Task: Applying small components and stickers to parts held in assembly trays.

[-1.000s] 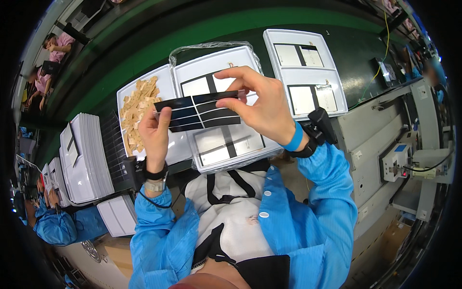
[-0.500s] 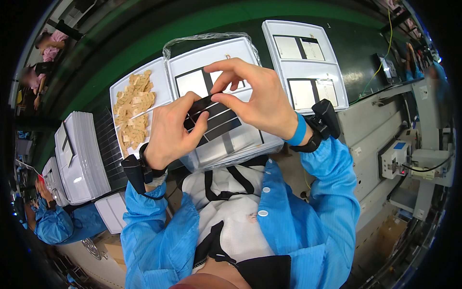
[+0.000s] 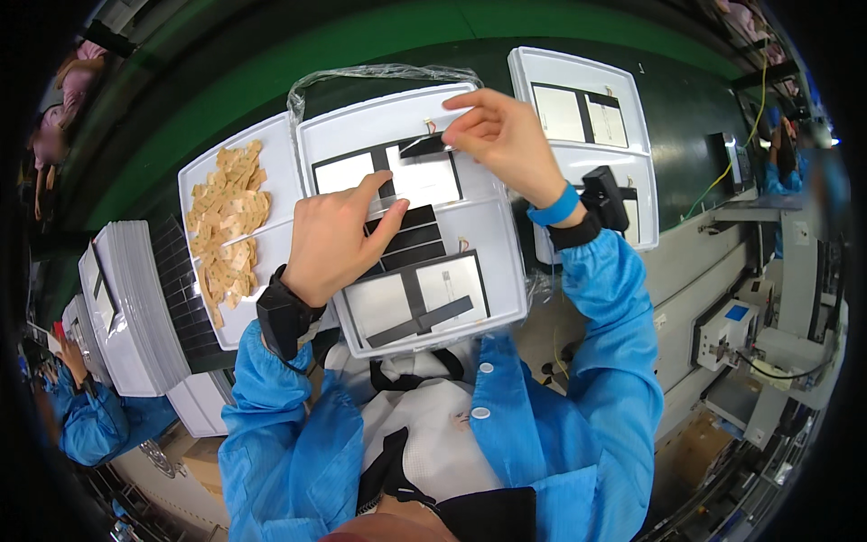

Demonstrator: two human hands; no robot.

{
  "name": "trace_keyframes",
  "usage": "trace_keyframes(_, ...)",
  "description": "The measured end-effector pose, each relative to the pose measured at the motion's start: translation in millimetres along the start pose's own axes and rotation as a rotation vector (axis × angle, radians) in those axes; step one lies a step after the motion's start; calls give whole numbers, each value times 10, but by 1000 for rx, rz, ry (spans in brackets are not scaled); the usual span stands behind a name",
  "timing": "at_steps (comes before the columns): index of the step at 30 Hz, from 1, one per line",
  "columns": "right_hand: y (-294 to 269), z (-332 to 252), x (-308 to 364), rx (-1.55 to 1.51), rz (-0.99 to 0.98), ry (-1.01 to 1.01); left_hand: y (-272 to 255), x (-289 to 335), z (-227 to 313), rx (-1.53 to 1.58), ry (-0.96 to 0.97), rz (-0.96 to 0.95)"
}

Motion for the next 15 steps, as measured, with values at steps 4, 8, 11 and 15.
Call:
trace_keyframes(4,234,316,-165,-38,-96,173,182,-127,-173,-37,21,53)
trace_keyframes(8,260,387,-185,-33,-101,205,217,-149,-233,28,65,131)
trace_keyframes(11,260,356,-193,-8,-99,287,219,-158,-251,34,45,116)
trace_keyframes(15,273,349,-214,-8,-103,279,242,-165,-282,23,35,88)
Point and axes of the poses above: each hand's wrist, its own x-axis away from the middle knuckle, its own y-axis out of the palm, z = x × y, the point moved 9 cm from there along -x, towards the middle knuckle, and after that the axes turned 3 degrees about z, right-handed, at the moved point
